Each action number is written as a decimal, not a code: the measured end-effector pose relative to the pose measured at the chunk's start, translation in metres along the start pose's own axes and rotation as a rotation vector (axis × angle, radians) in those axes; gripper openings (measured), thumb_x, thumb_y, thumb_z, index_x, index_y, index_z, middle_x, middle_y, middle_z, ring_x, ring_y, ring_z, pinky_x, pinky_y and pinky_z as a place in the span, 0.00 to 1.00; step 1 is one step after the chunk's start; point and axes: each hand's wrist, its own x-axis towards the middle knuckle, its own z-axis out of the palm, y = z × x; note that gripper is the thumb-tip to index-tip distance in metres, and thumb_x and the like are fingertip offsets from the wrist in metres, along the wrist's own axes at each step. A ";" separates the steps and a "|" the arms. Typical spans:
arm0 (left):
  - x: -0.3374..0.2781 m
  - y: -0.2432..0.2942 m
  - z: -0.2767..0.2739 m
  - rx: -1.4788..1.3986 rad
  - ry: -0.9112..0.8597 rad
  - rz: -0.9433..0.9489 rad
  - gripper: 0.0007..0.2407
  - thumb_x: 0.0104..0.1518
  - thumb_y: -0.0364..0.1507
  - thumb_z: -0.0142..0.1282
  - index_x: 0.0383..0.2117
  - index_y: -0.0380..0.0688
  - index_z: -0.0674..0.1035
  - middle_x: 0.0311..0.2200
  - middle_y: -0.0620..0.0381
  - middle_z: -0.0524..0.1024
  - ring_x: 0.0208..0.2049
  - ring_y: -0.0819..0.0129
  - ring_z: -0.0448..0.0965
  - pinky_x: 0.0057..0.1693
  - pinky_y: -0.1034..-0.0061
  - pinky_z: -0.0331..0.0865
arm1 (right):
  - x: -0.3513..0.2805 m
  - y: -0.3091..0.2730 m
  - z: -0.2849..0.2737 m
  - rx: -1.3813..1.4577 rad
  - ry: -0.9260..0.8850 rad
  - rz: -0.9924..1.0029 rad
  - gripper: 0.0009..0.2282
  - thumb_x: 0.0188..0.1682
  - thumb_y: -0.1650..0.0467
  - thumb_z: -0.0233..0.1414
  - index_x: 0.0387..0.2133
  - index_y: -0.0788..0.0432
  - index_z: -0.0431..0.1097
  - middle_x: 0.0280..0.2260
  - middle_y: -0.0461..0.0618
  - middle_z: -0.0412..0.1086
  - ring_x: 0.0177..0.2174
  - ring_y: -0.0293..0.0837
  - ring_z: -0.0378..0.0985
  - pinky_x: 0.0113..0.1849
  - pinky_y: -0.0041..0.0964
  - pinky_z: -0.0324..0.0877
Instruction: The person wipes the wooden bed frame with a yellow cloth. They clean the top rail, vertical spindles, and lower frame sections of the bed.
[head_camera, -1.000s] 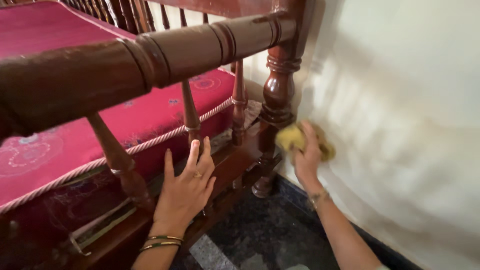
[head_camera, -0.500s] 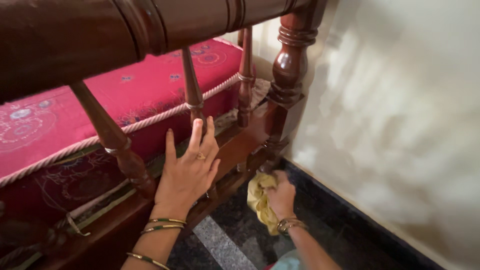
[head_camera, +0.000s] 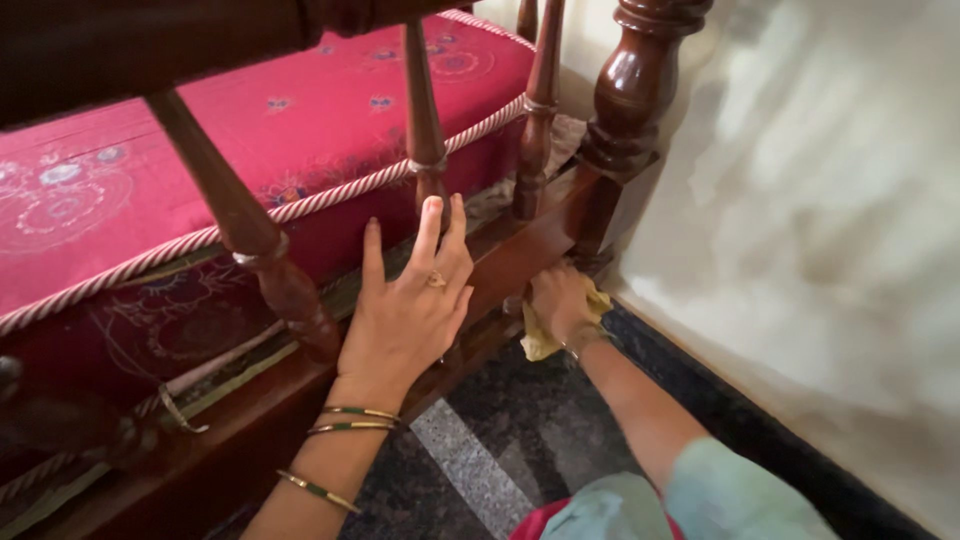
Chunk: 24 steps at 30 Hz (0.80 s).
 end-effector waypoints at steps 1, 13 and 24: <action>0.000 0.001 -0.001 -0.002 -0.005 0.000 0.21 0.64 0.45 0.48 0.57 0.47 0.75 0.70 0.55 0.59 0.71 0.59 0.49 0.67 0.44 0.57 | 0.002 0.000 0.002 -0.136 -0.124 0.004 0.07 0.46 0.70 0.54 0.33 0.58 0.78 0.37 0.58 0.75 0.44 0.57 0.75 0.49 0.53 0.68; -0.004 -0.003 -0.005 0.008 -0.013 0.009 0.24 0.63 0.46 0.48 0.60 0.46 0.74 0.69 0.53 0.59 0.72 0.58 0.49 0.66 0.44 0.57 | -0.097 0.012 -0.039 0.641 -0.073 0.383 0.17 0.52 0.60 0.55 0.31 0.66 0.74 0.25 0.66 0.73 0.23 0.55 0.73 0.31 0.46 0.69; -0.010 -0.020 -0.054 -0.560 0.183 -0.074 0.17 0.53 0.25 0.51 0.51 0.38 0.77 0.68 0.41 0.59 0.71 0.48 0.56 0.69 0.54 0.60 | -0.115 -0.006 -0.165 1.662 -0.324 0.806 0.20 0.53 0.59 0.49 0.31 0.69 0.72 0.24 0.56 0.76 0.24 0.52 0.77 0.28 0.46 0.72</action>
